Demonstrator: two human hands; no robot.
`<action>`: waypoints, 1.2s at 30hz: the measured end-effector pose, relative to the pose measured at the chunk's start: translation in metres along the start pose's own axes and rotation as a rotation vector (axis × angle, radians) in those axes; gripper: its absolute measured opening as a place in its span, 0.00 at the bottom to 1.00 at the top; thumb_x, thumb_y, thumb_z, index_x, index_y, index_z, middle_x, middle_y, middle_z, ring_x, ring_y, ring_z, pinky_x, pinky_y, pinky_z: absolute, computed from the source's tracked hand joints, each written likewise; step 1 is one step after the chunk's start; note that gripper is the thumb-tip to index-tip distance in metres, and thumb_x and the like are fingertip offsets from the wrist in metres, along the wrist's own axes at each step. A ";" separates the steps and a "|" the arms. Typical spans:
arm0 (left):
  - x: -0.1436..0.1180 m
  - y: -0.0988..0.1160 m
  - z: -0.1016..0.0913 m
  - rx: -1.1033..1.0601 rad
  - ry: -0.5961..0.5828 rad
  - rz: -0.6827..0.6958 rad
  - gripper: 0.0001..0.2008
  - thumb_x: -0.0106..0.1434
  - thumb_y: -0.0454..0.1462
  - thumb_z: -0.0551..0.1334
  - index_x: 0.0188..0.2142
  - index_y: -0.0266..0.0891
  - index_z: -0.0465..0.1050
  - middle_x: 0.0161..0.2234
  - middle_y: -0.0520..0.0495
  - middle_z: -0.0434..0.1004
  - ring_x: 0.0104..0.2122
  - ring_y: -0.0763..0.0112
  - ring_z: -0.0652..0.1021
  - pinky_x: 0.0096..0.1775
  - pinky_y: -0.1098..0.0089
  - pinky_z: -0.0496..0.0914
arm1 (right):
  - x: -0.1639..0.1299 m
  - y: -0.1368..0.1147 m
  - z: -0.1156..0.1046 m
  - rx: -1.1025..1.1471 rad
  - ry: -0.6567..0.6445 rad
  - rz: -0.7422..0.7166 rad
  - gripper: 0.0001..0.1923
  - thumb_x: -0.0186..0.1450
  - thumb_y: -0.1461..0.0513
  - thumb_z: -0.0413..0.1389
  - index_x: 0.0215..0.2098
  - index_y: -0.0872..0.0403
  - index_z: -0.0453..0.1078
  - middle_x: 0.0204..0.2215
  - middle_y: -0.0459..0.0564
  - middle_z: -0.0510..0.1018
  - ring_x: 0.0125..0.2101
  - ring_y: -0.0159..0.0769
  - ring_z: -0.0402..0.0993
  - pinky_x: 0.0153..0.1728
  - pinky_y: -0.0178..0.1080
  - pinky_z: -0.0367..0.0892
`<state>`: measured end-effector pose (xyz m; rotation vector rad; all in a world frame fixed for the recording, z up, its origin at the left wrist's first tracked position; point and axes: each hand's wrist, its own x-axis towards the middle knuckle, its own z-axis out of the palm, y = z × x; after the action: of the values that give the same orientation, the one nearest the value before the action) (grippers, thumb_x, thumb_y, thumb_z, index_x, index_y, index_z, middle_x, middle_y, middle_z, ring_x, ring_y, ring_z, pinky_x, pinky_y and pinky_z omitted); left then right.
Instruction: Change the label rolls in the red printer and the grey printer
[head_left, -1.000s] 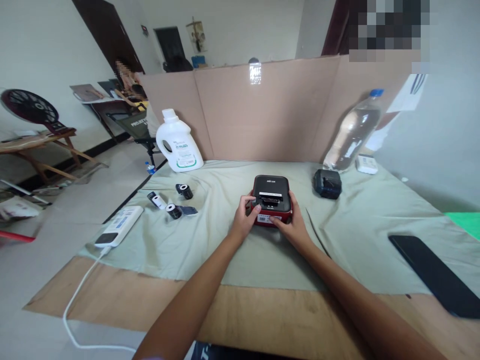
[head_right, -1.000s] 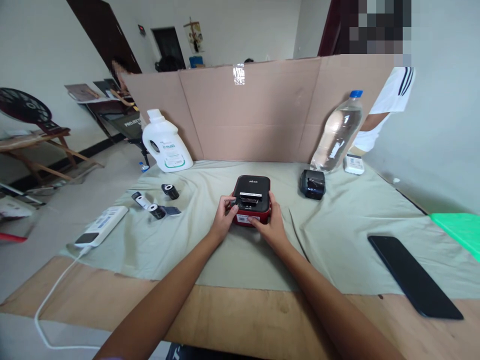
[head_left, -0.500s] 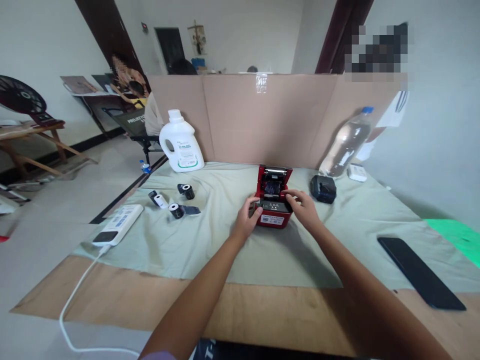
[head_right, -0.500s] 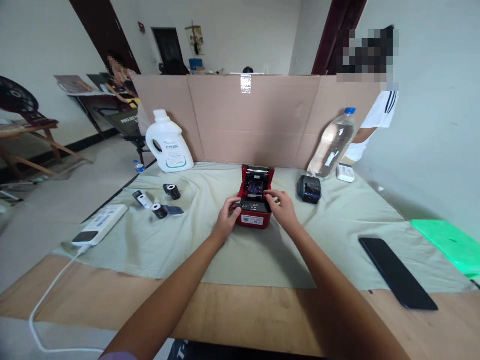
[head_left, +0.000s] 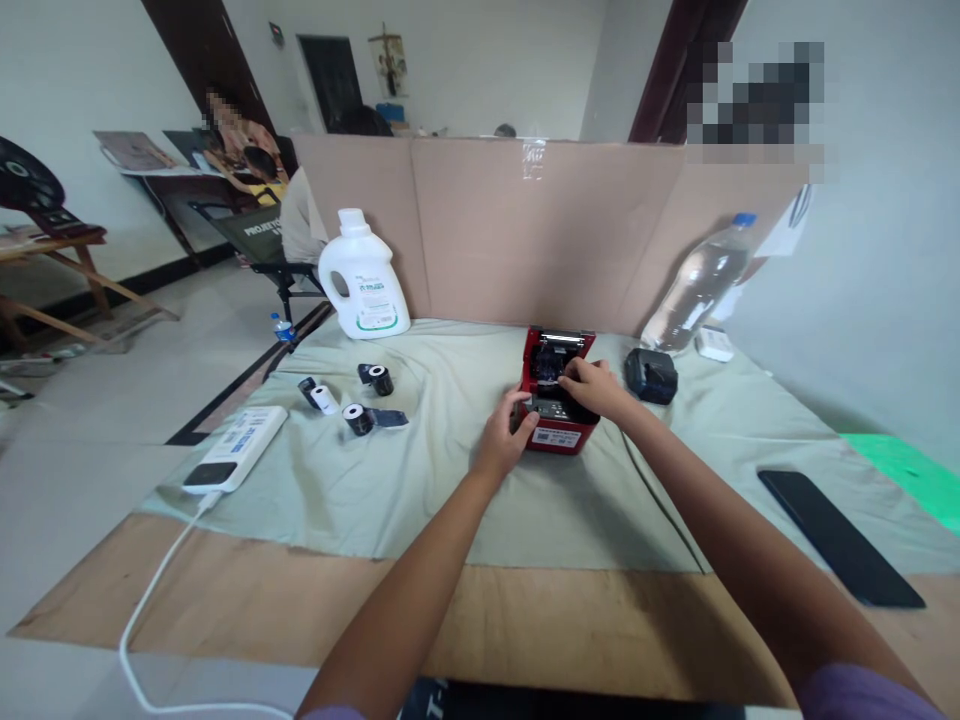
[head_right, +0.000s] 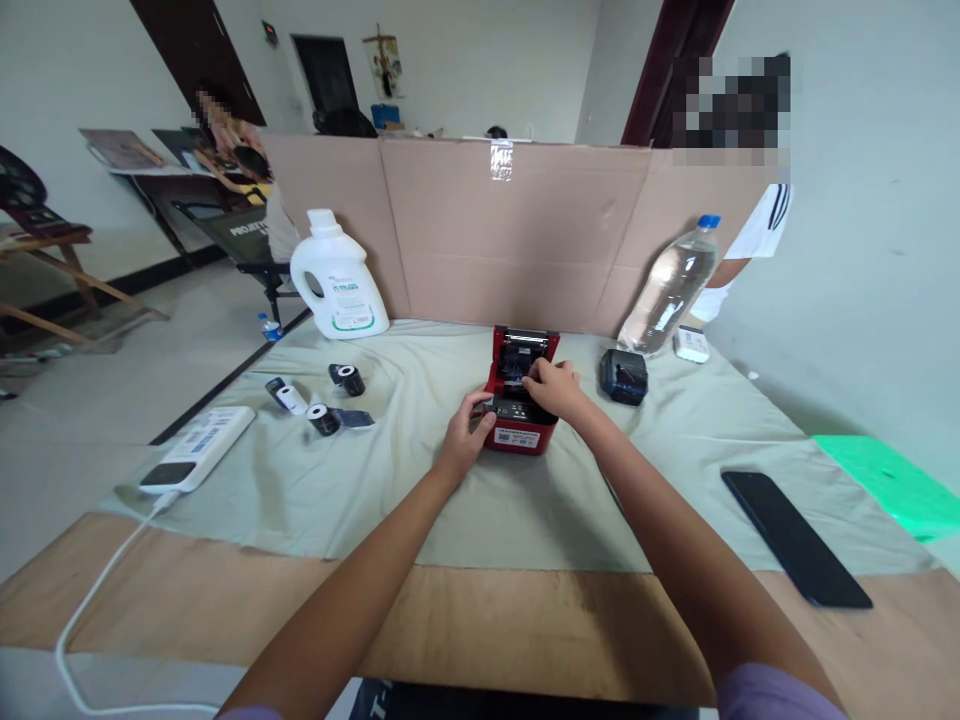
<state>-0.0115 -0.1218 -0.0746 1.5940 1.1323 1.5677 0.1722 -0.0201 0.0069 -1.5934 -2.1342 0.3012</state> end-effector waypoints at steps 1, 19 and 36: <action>0.000 0.000 0.000 0.001 0.001 0.001 0.17 0.69 0.46 0.60 0.54 0.43 0.70 0.66 0.40 0.65 0.63 0.56 0.70 0.62 0.56 0.66 | -0.004 0.002 0.001 0.092 0.023 0.001 0.09 0.63 0.54 0.58 0.29 0.50 0.69 0.27 0.50 0.78 0.40 0.47 0.71 0.42 0.45 0.67; 0.000 -0.001 0.001 -0.009 0.018 0.024 0.16 0.69 0.45 0.60 0.54 0.45 0.70 0.65 0.42 0.67 0.62 0.55 0.71 0.63 0.54 0.66 | 0.042 -0.027 0.001 -0.231 -0.527 -0.203 0.11 0.51 0.73 0.62 0.28 0.53 0.79 0.24 0.50 0.81 0.28 0.42 0.78 0.37 0.43 0.71; 0.001 0.013 -0.003 0.031 0.023 0.018 0.17 0.67 0.42 0.62 0.55 0.44 0.71 0.58 0.42 0.73 0.58 0.54 0.74 0.61 0.54 0.67 | 0.035 -0.166 -0.011 0.121 -0.215 -0.474 0.12 0.63 0.62 0.61 0.45 0.54 0.76 0.37 0.49 0.82 0.36 0.39 0.77 0.39 0.38 0.69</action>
<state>-0.0128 -0.1273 -0.0627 1.6137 1.1628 1.5913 0.0288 -0.0392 0.0966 -0.9825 -2.5208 0.4476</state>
